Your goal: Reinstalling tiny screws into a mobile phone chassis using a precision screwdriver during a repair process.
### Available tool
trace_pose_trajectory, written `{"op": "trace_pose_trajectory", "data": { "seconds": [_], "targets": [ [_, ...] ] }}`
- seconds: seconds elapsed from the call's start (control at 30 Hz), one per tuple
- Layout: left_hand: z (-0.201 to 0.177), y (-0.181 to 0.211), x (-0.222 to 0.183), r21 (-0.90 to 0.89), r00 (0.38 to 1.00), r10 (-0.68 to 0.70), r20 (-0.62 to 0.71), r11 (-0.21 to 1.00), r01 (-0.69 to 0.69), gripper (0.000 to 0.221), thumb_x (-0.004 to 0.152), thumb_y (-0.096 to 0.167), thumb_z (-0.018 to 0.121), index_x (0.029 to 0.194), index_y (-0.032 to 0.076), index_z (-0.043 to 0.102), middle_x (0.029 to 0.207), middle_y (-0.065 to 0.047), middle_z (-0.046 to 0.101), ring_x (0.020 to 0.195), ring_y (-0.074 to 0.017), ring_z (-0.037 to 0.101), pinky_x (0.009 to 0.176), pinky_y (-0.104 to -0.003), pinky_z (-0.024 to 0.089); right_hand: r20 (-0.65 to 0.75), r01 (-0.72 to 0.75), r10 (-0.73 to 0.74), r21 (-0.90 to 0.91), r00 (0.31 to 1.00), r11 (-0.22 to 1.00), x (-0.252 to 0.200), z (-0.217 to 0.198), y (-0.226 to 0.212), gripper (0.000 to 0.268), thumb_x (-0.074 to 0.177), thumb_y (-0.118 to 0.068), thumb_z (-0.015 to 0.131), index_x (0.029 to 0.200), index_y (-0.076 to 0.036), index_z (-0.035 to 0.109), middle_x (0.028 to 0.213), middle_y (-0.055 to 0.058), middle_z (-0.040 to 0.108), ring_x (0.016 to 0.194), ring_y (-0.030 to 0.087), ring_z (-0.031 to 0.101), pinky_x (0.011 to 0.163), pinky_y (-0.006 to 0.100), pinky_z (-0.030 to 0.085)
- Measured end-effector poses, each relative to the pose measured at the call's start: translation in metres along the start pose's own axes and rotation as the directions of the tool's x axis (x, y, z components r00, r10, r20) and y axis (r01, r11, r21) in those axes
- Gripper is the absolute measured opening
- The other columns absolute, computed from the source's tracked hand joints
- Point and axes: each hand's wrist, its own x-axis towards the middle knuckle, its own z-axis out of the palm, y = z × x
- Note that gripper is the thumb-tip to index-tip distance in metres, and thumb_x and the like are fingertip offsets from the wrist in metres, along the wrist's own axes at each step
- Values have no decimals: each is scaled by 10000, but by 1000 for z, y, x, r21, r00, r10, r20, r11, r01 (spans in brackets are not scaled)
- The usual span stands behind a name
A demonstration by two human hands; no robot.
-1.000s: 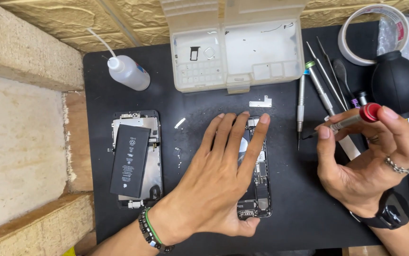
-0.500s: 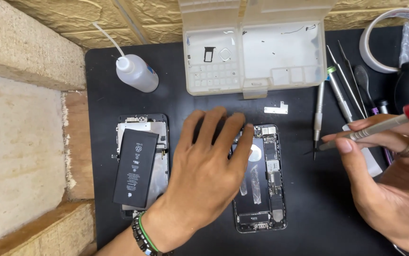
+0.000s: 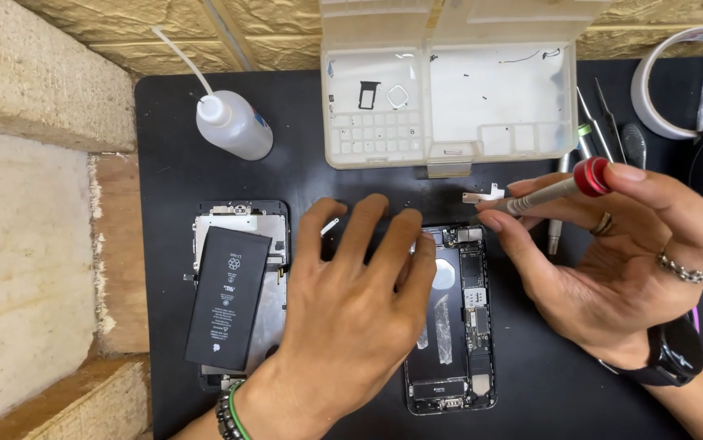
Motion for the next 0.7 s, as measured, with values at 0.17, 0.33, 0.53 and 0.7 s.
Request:
{"op": "trace_pose_trajectory", "data": {
  "seconds": [0.17, 0.33, 0.53, 0.7],
  "targets": [
    [-24, -5, 10, -162, 986, -126, -110, 981, 107, 262, 903, -143, 512, 1026, -17, 706, 1059, -196, 673, 932, -400, 637, 768, -513, 414, 57, -72, 75, -46, 996, 996, -14, -1, 3, 828, 957, 195, 971, 1474, 88, 334, 1029, 301, 716, 1027, 425, 787, 963, 501, 674],
    [-41, -6, 16, -240, 899, -313, -306, 939, 245, 355, 850, -256, 539, 921, 6, 767, 914, -152, 651, 759, -285, 571, 698, -410, 390, 27, -22, 22, 1, 999, 1000, -16, -1, 6, 770, 1004, 236, 958, 1468, 182, 346, 1538, 219, 405, 953, 452, 778, 944, 556, 714],
    [-50, -9, 15, -220, 875, -324, -360, 941, 258, 371, 809, -300, 515, 860, -29, 763, 876, -168, 606, 713, -243, 553, 601, -323, 343, -5, 40, -40, 4, 999, 999, -14, 6, 8, 825, 969, 259, 940, 1441, 161, 270, 936, 328, 668, 877, 439, 751, 801, 519, 651],
    [-50, -12, 13, -229, 859, -310, -408, 945, 232, 368, 800, -327, 529, 830, -37, 753, 852, -178, 586, 659, -234, 533, 585, -324, 319, 13, 97, -97, -12, 995, 995, -23, 2, 18, 870, 993, 257, 966, 1511, 117, 281, 1354, 317, 498, 940, 481, 764, 829, 562, 678]
  ]
}}
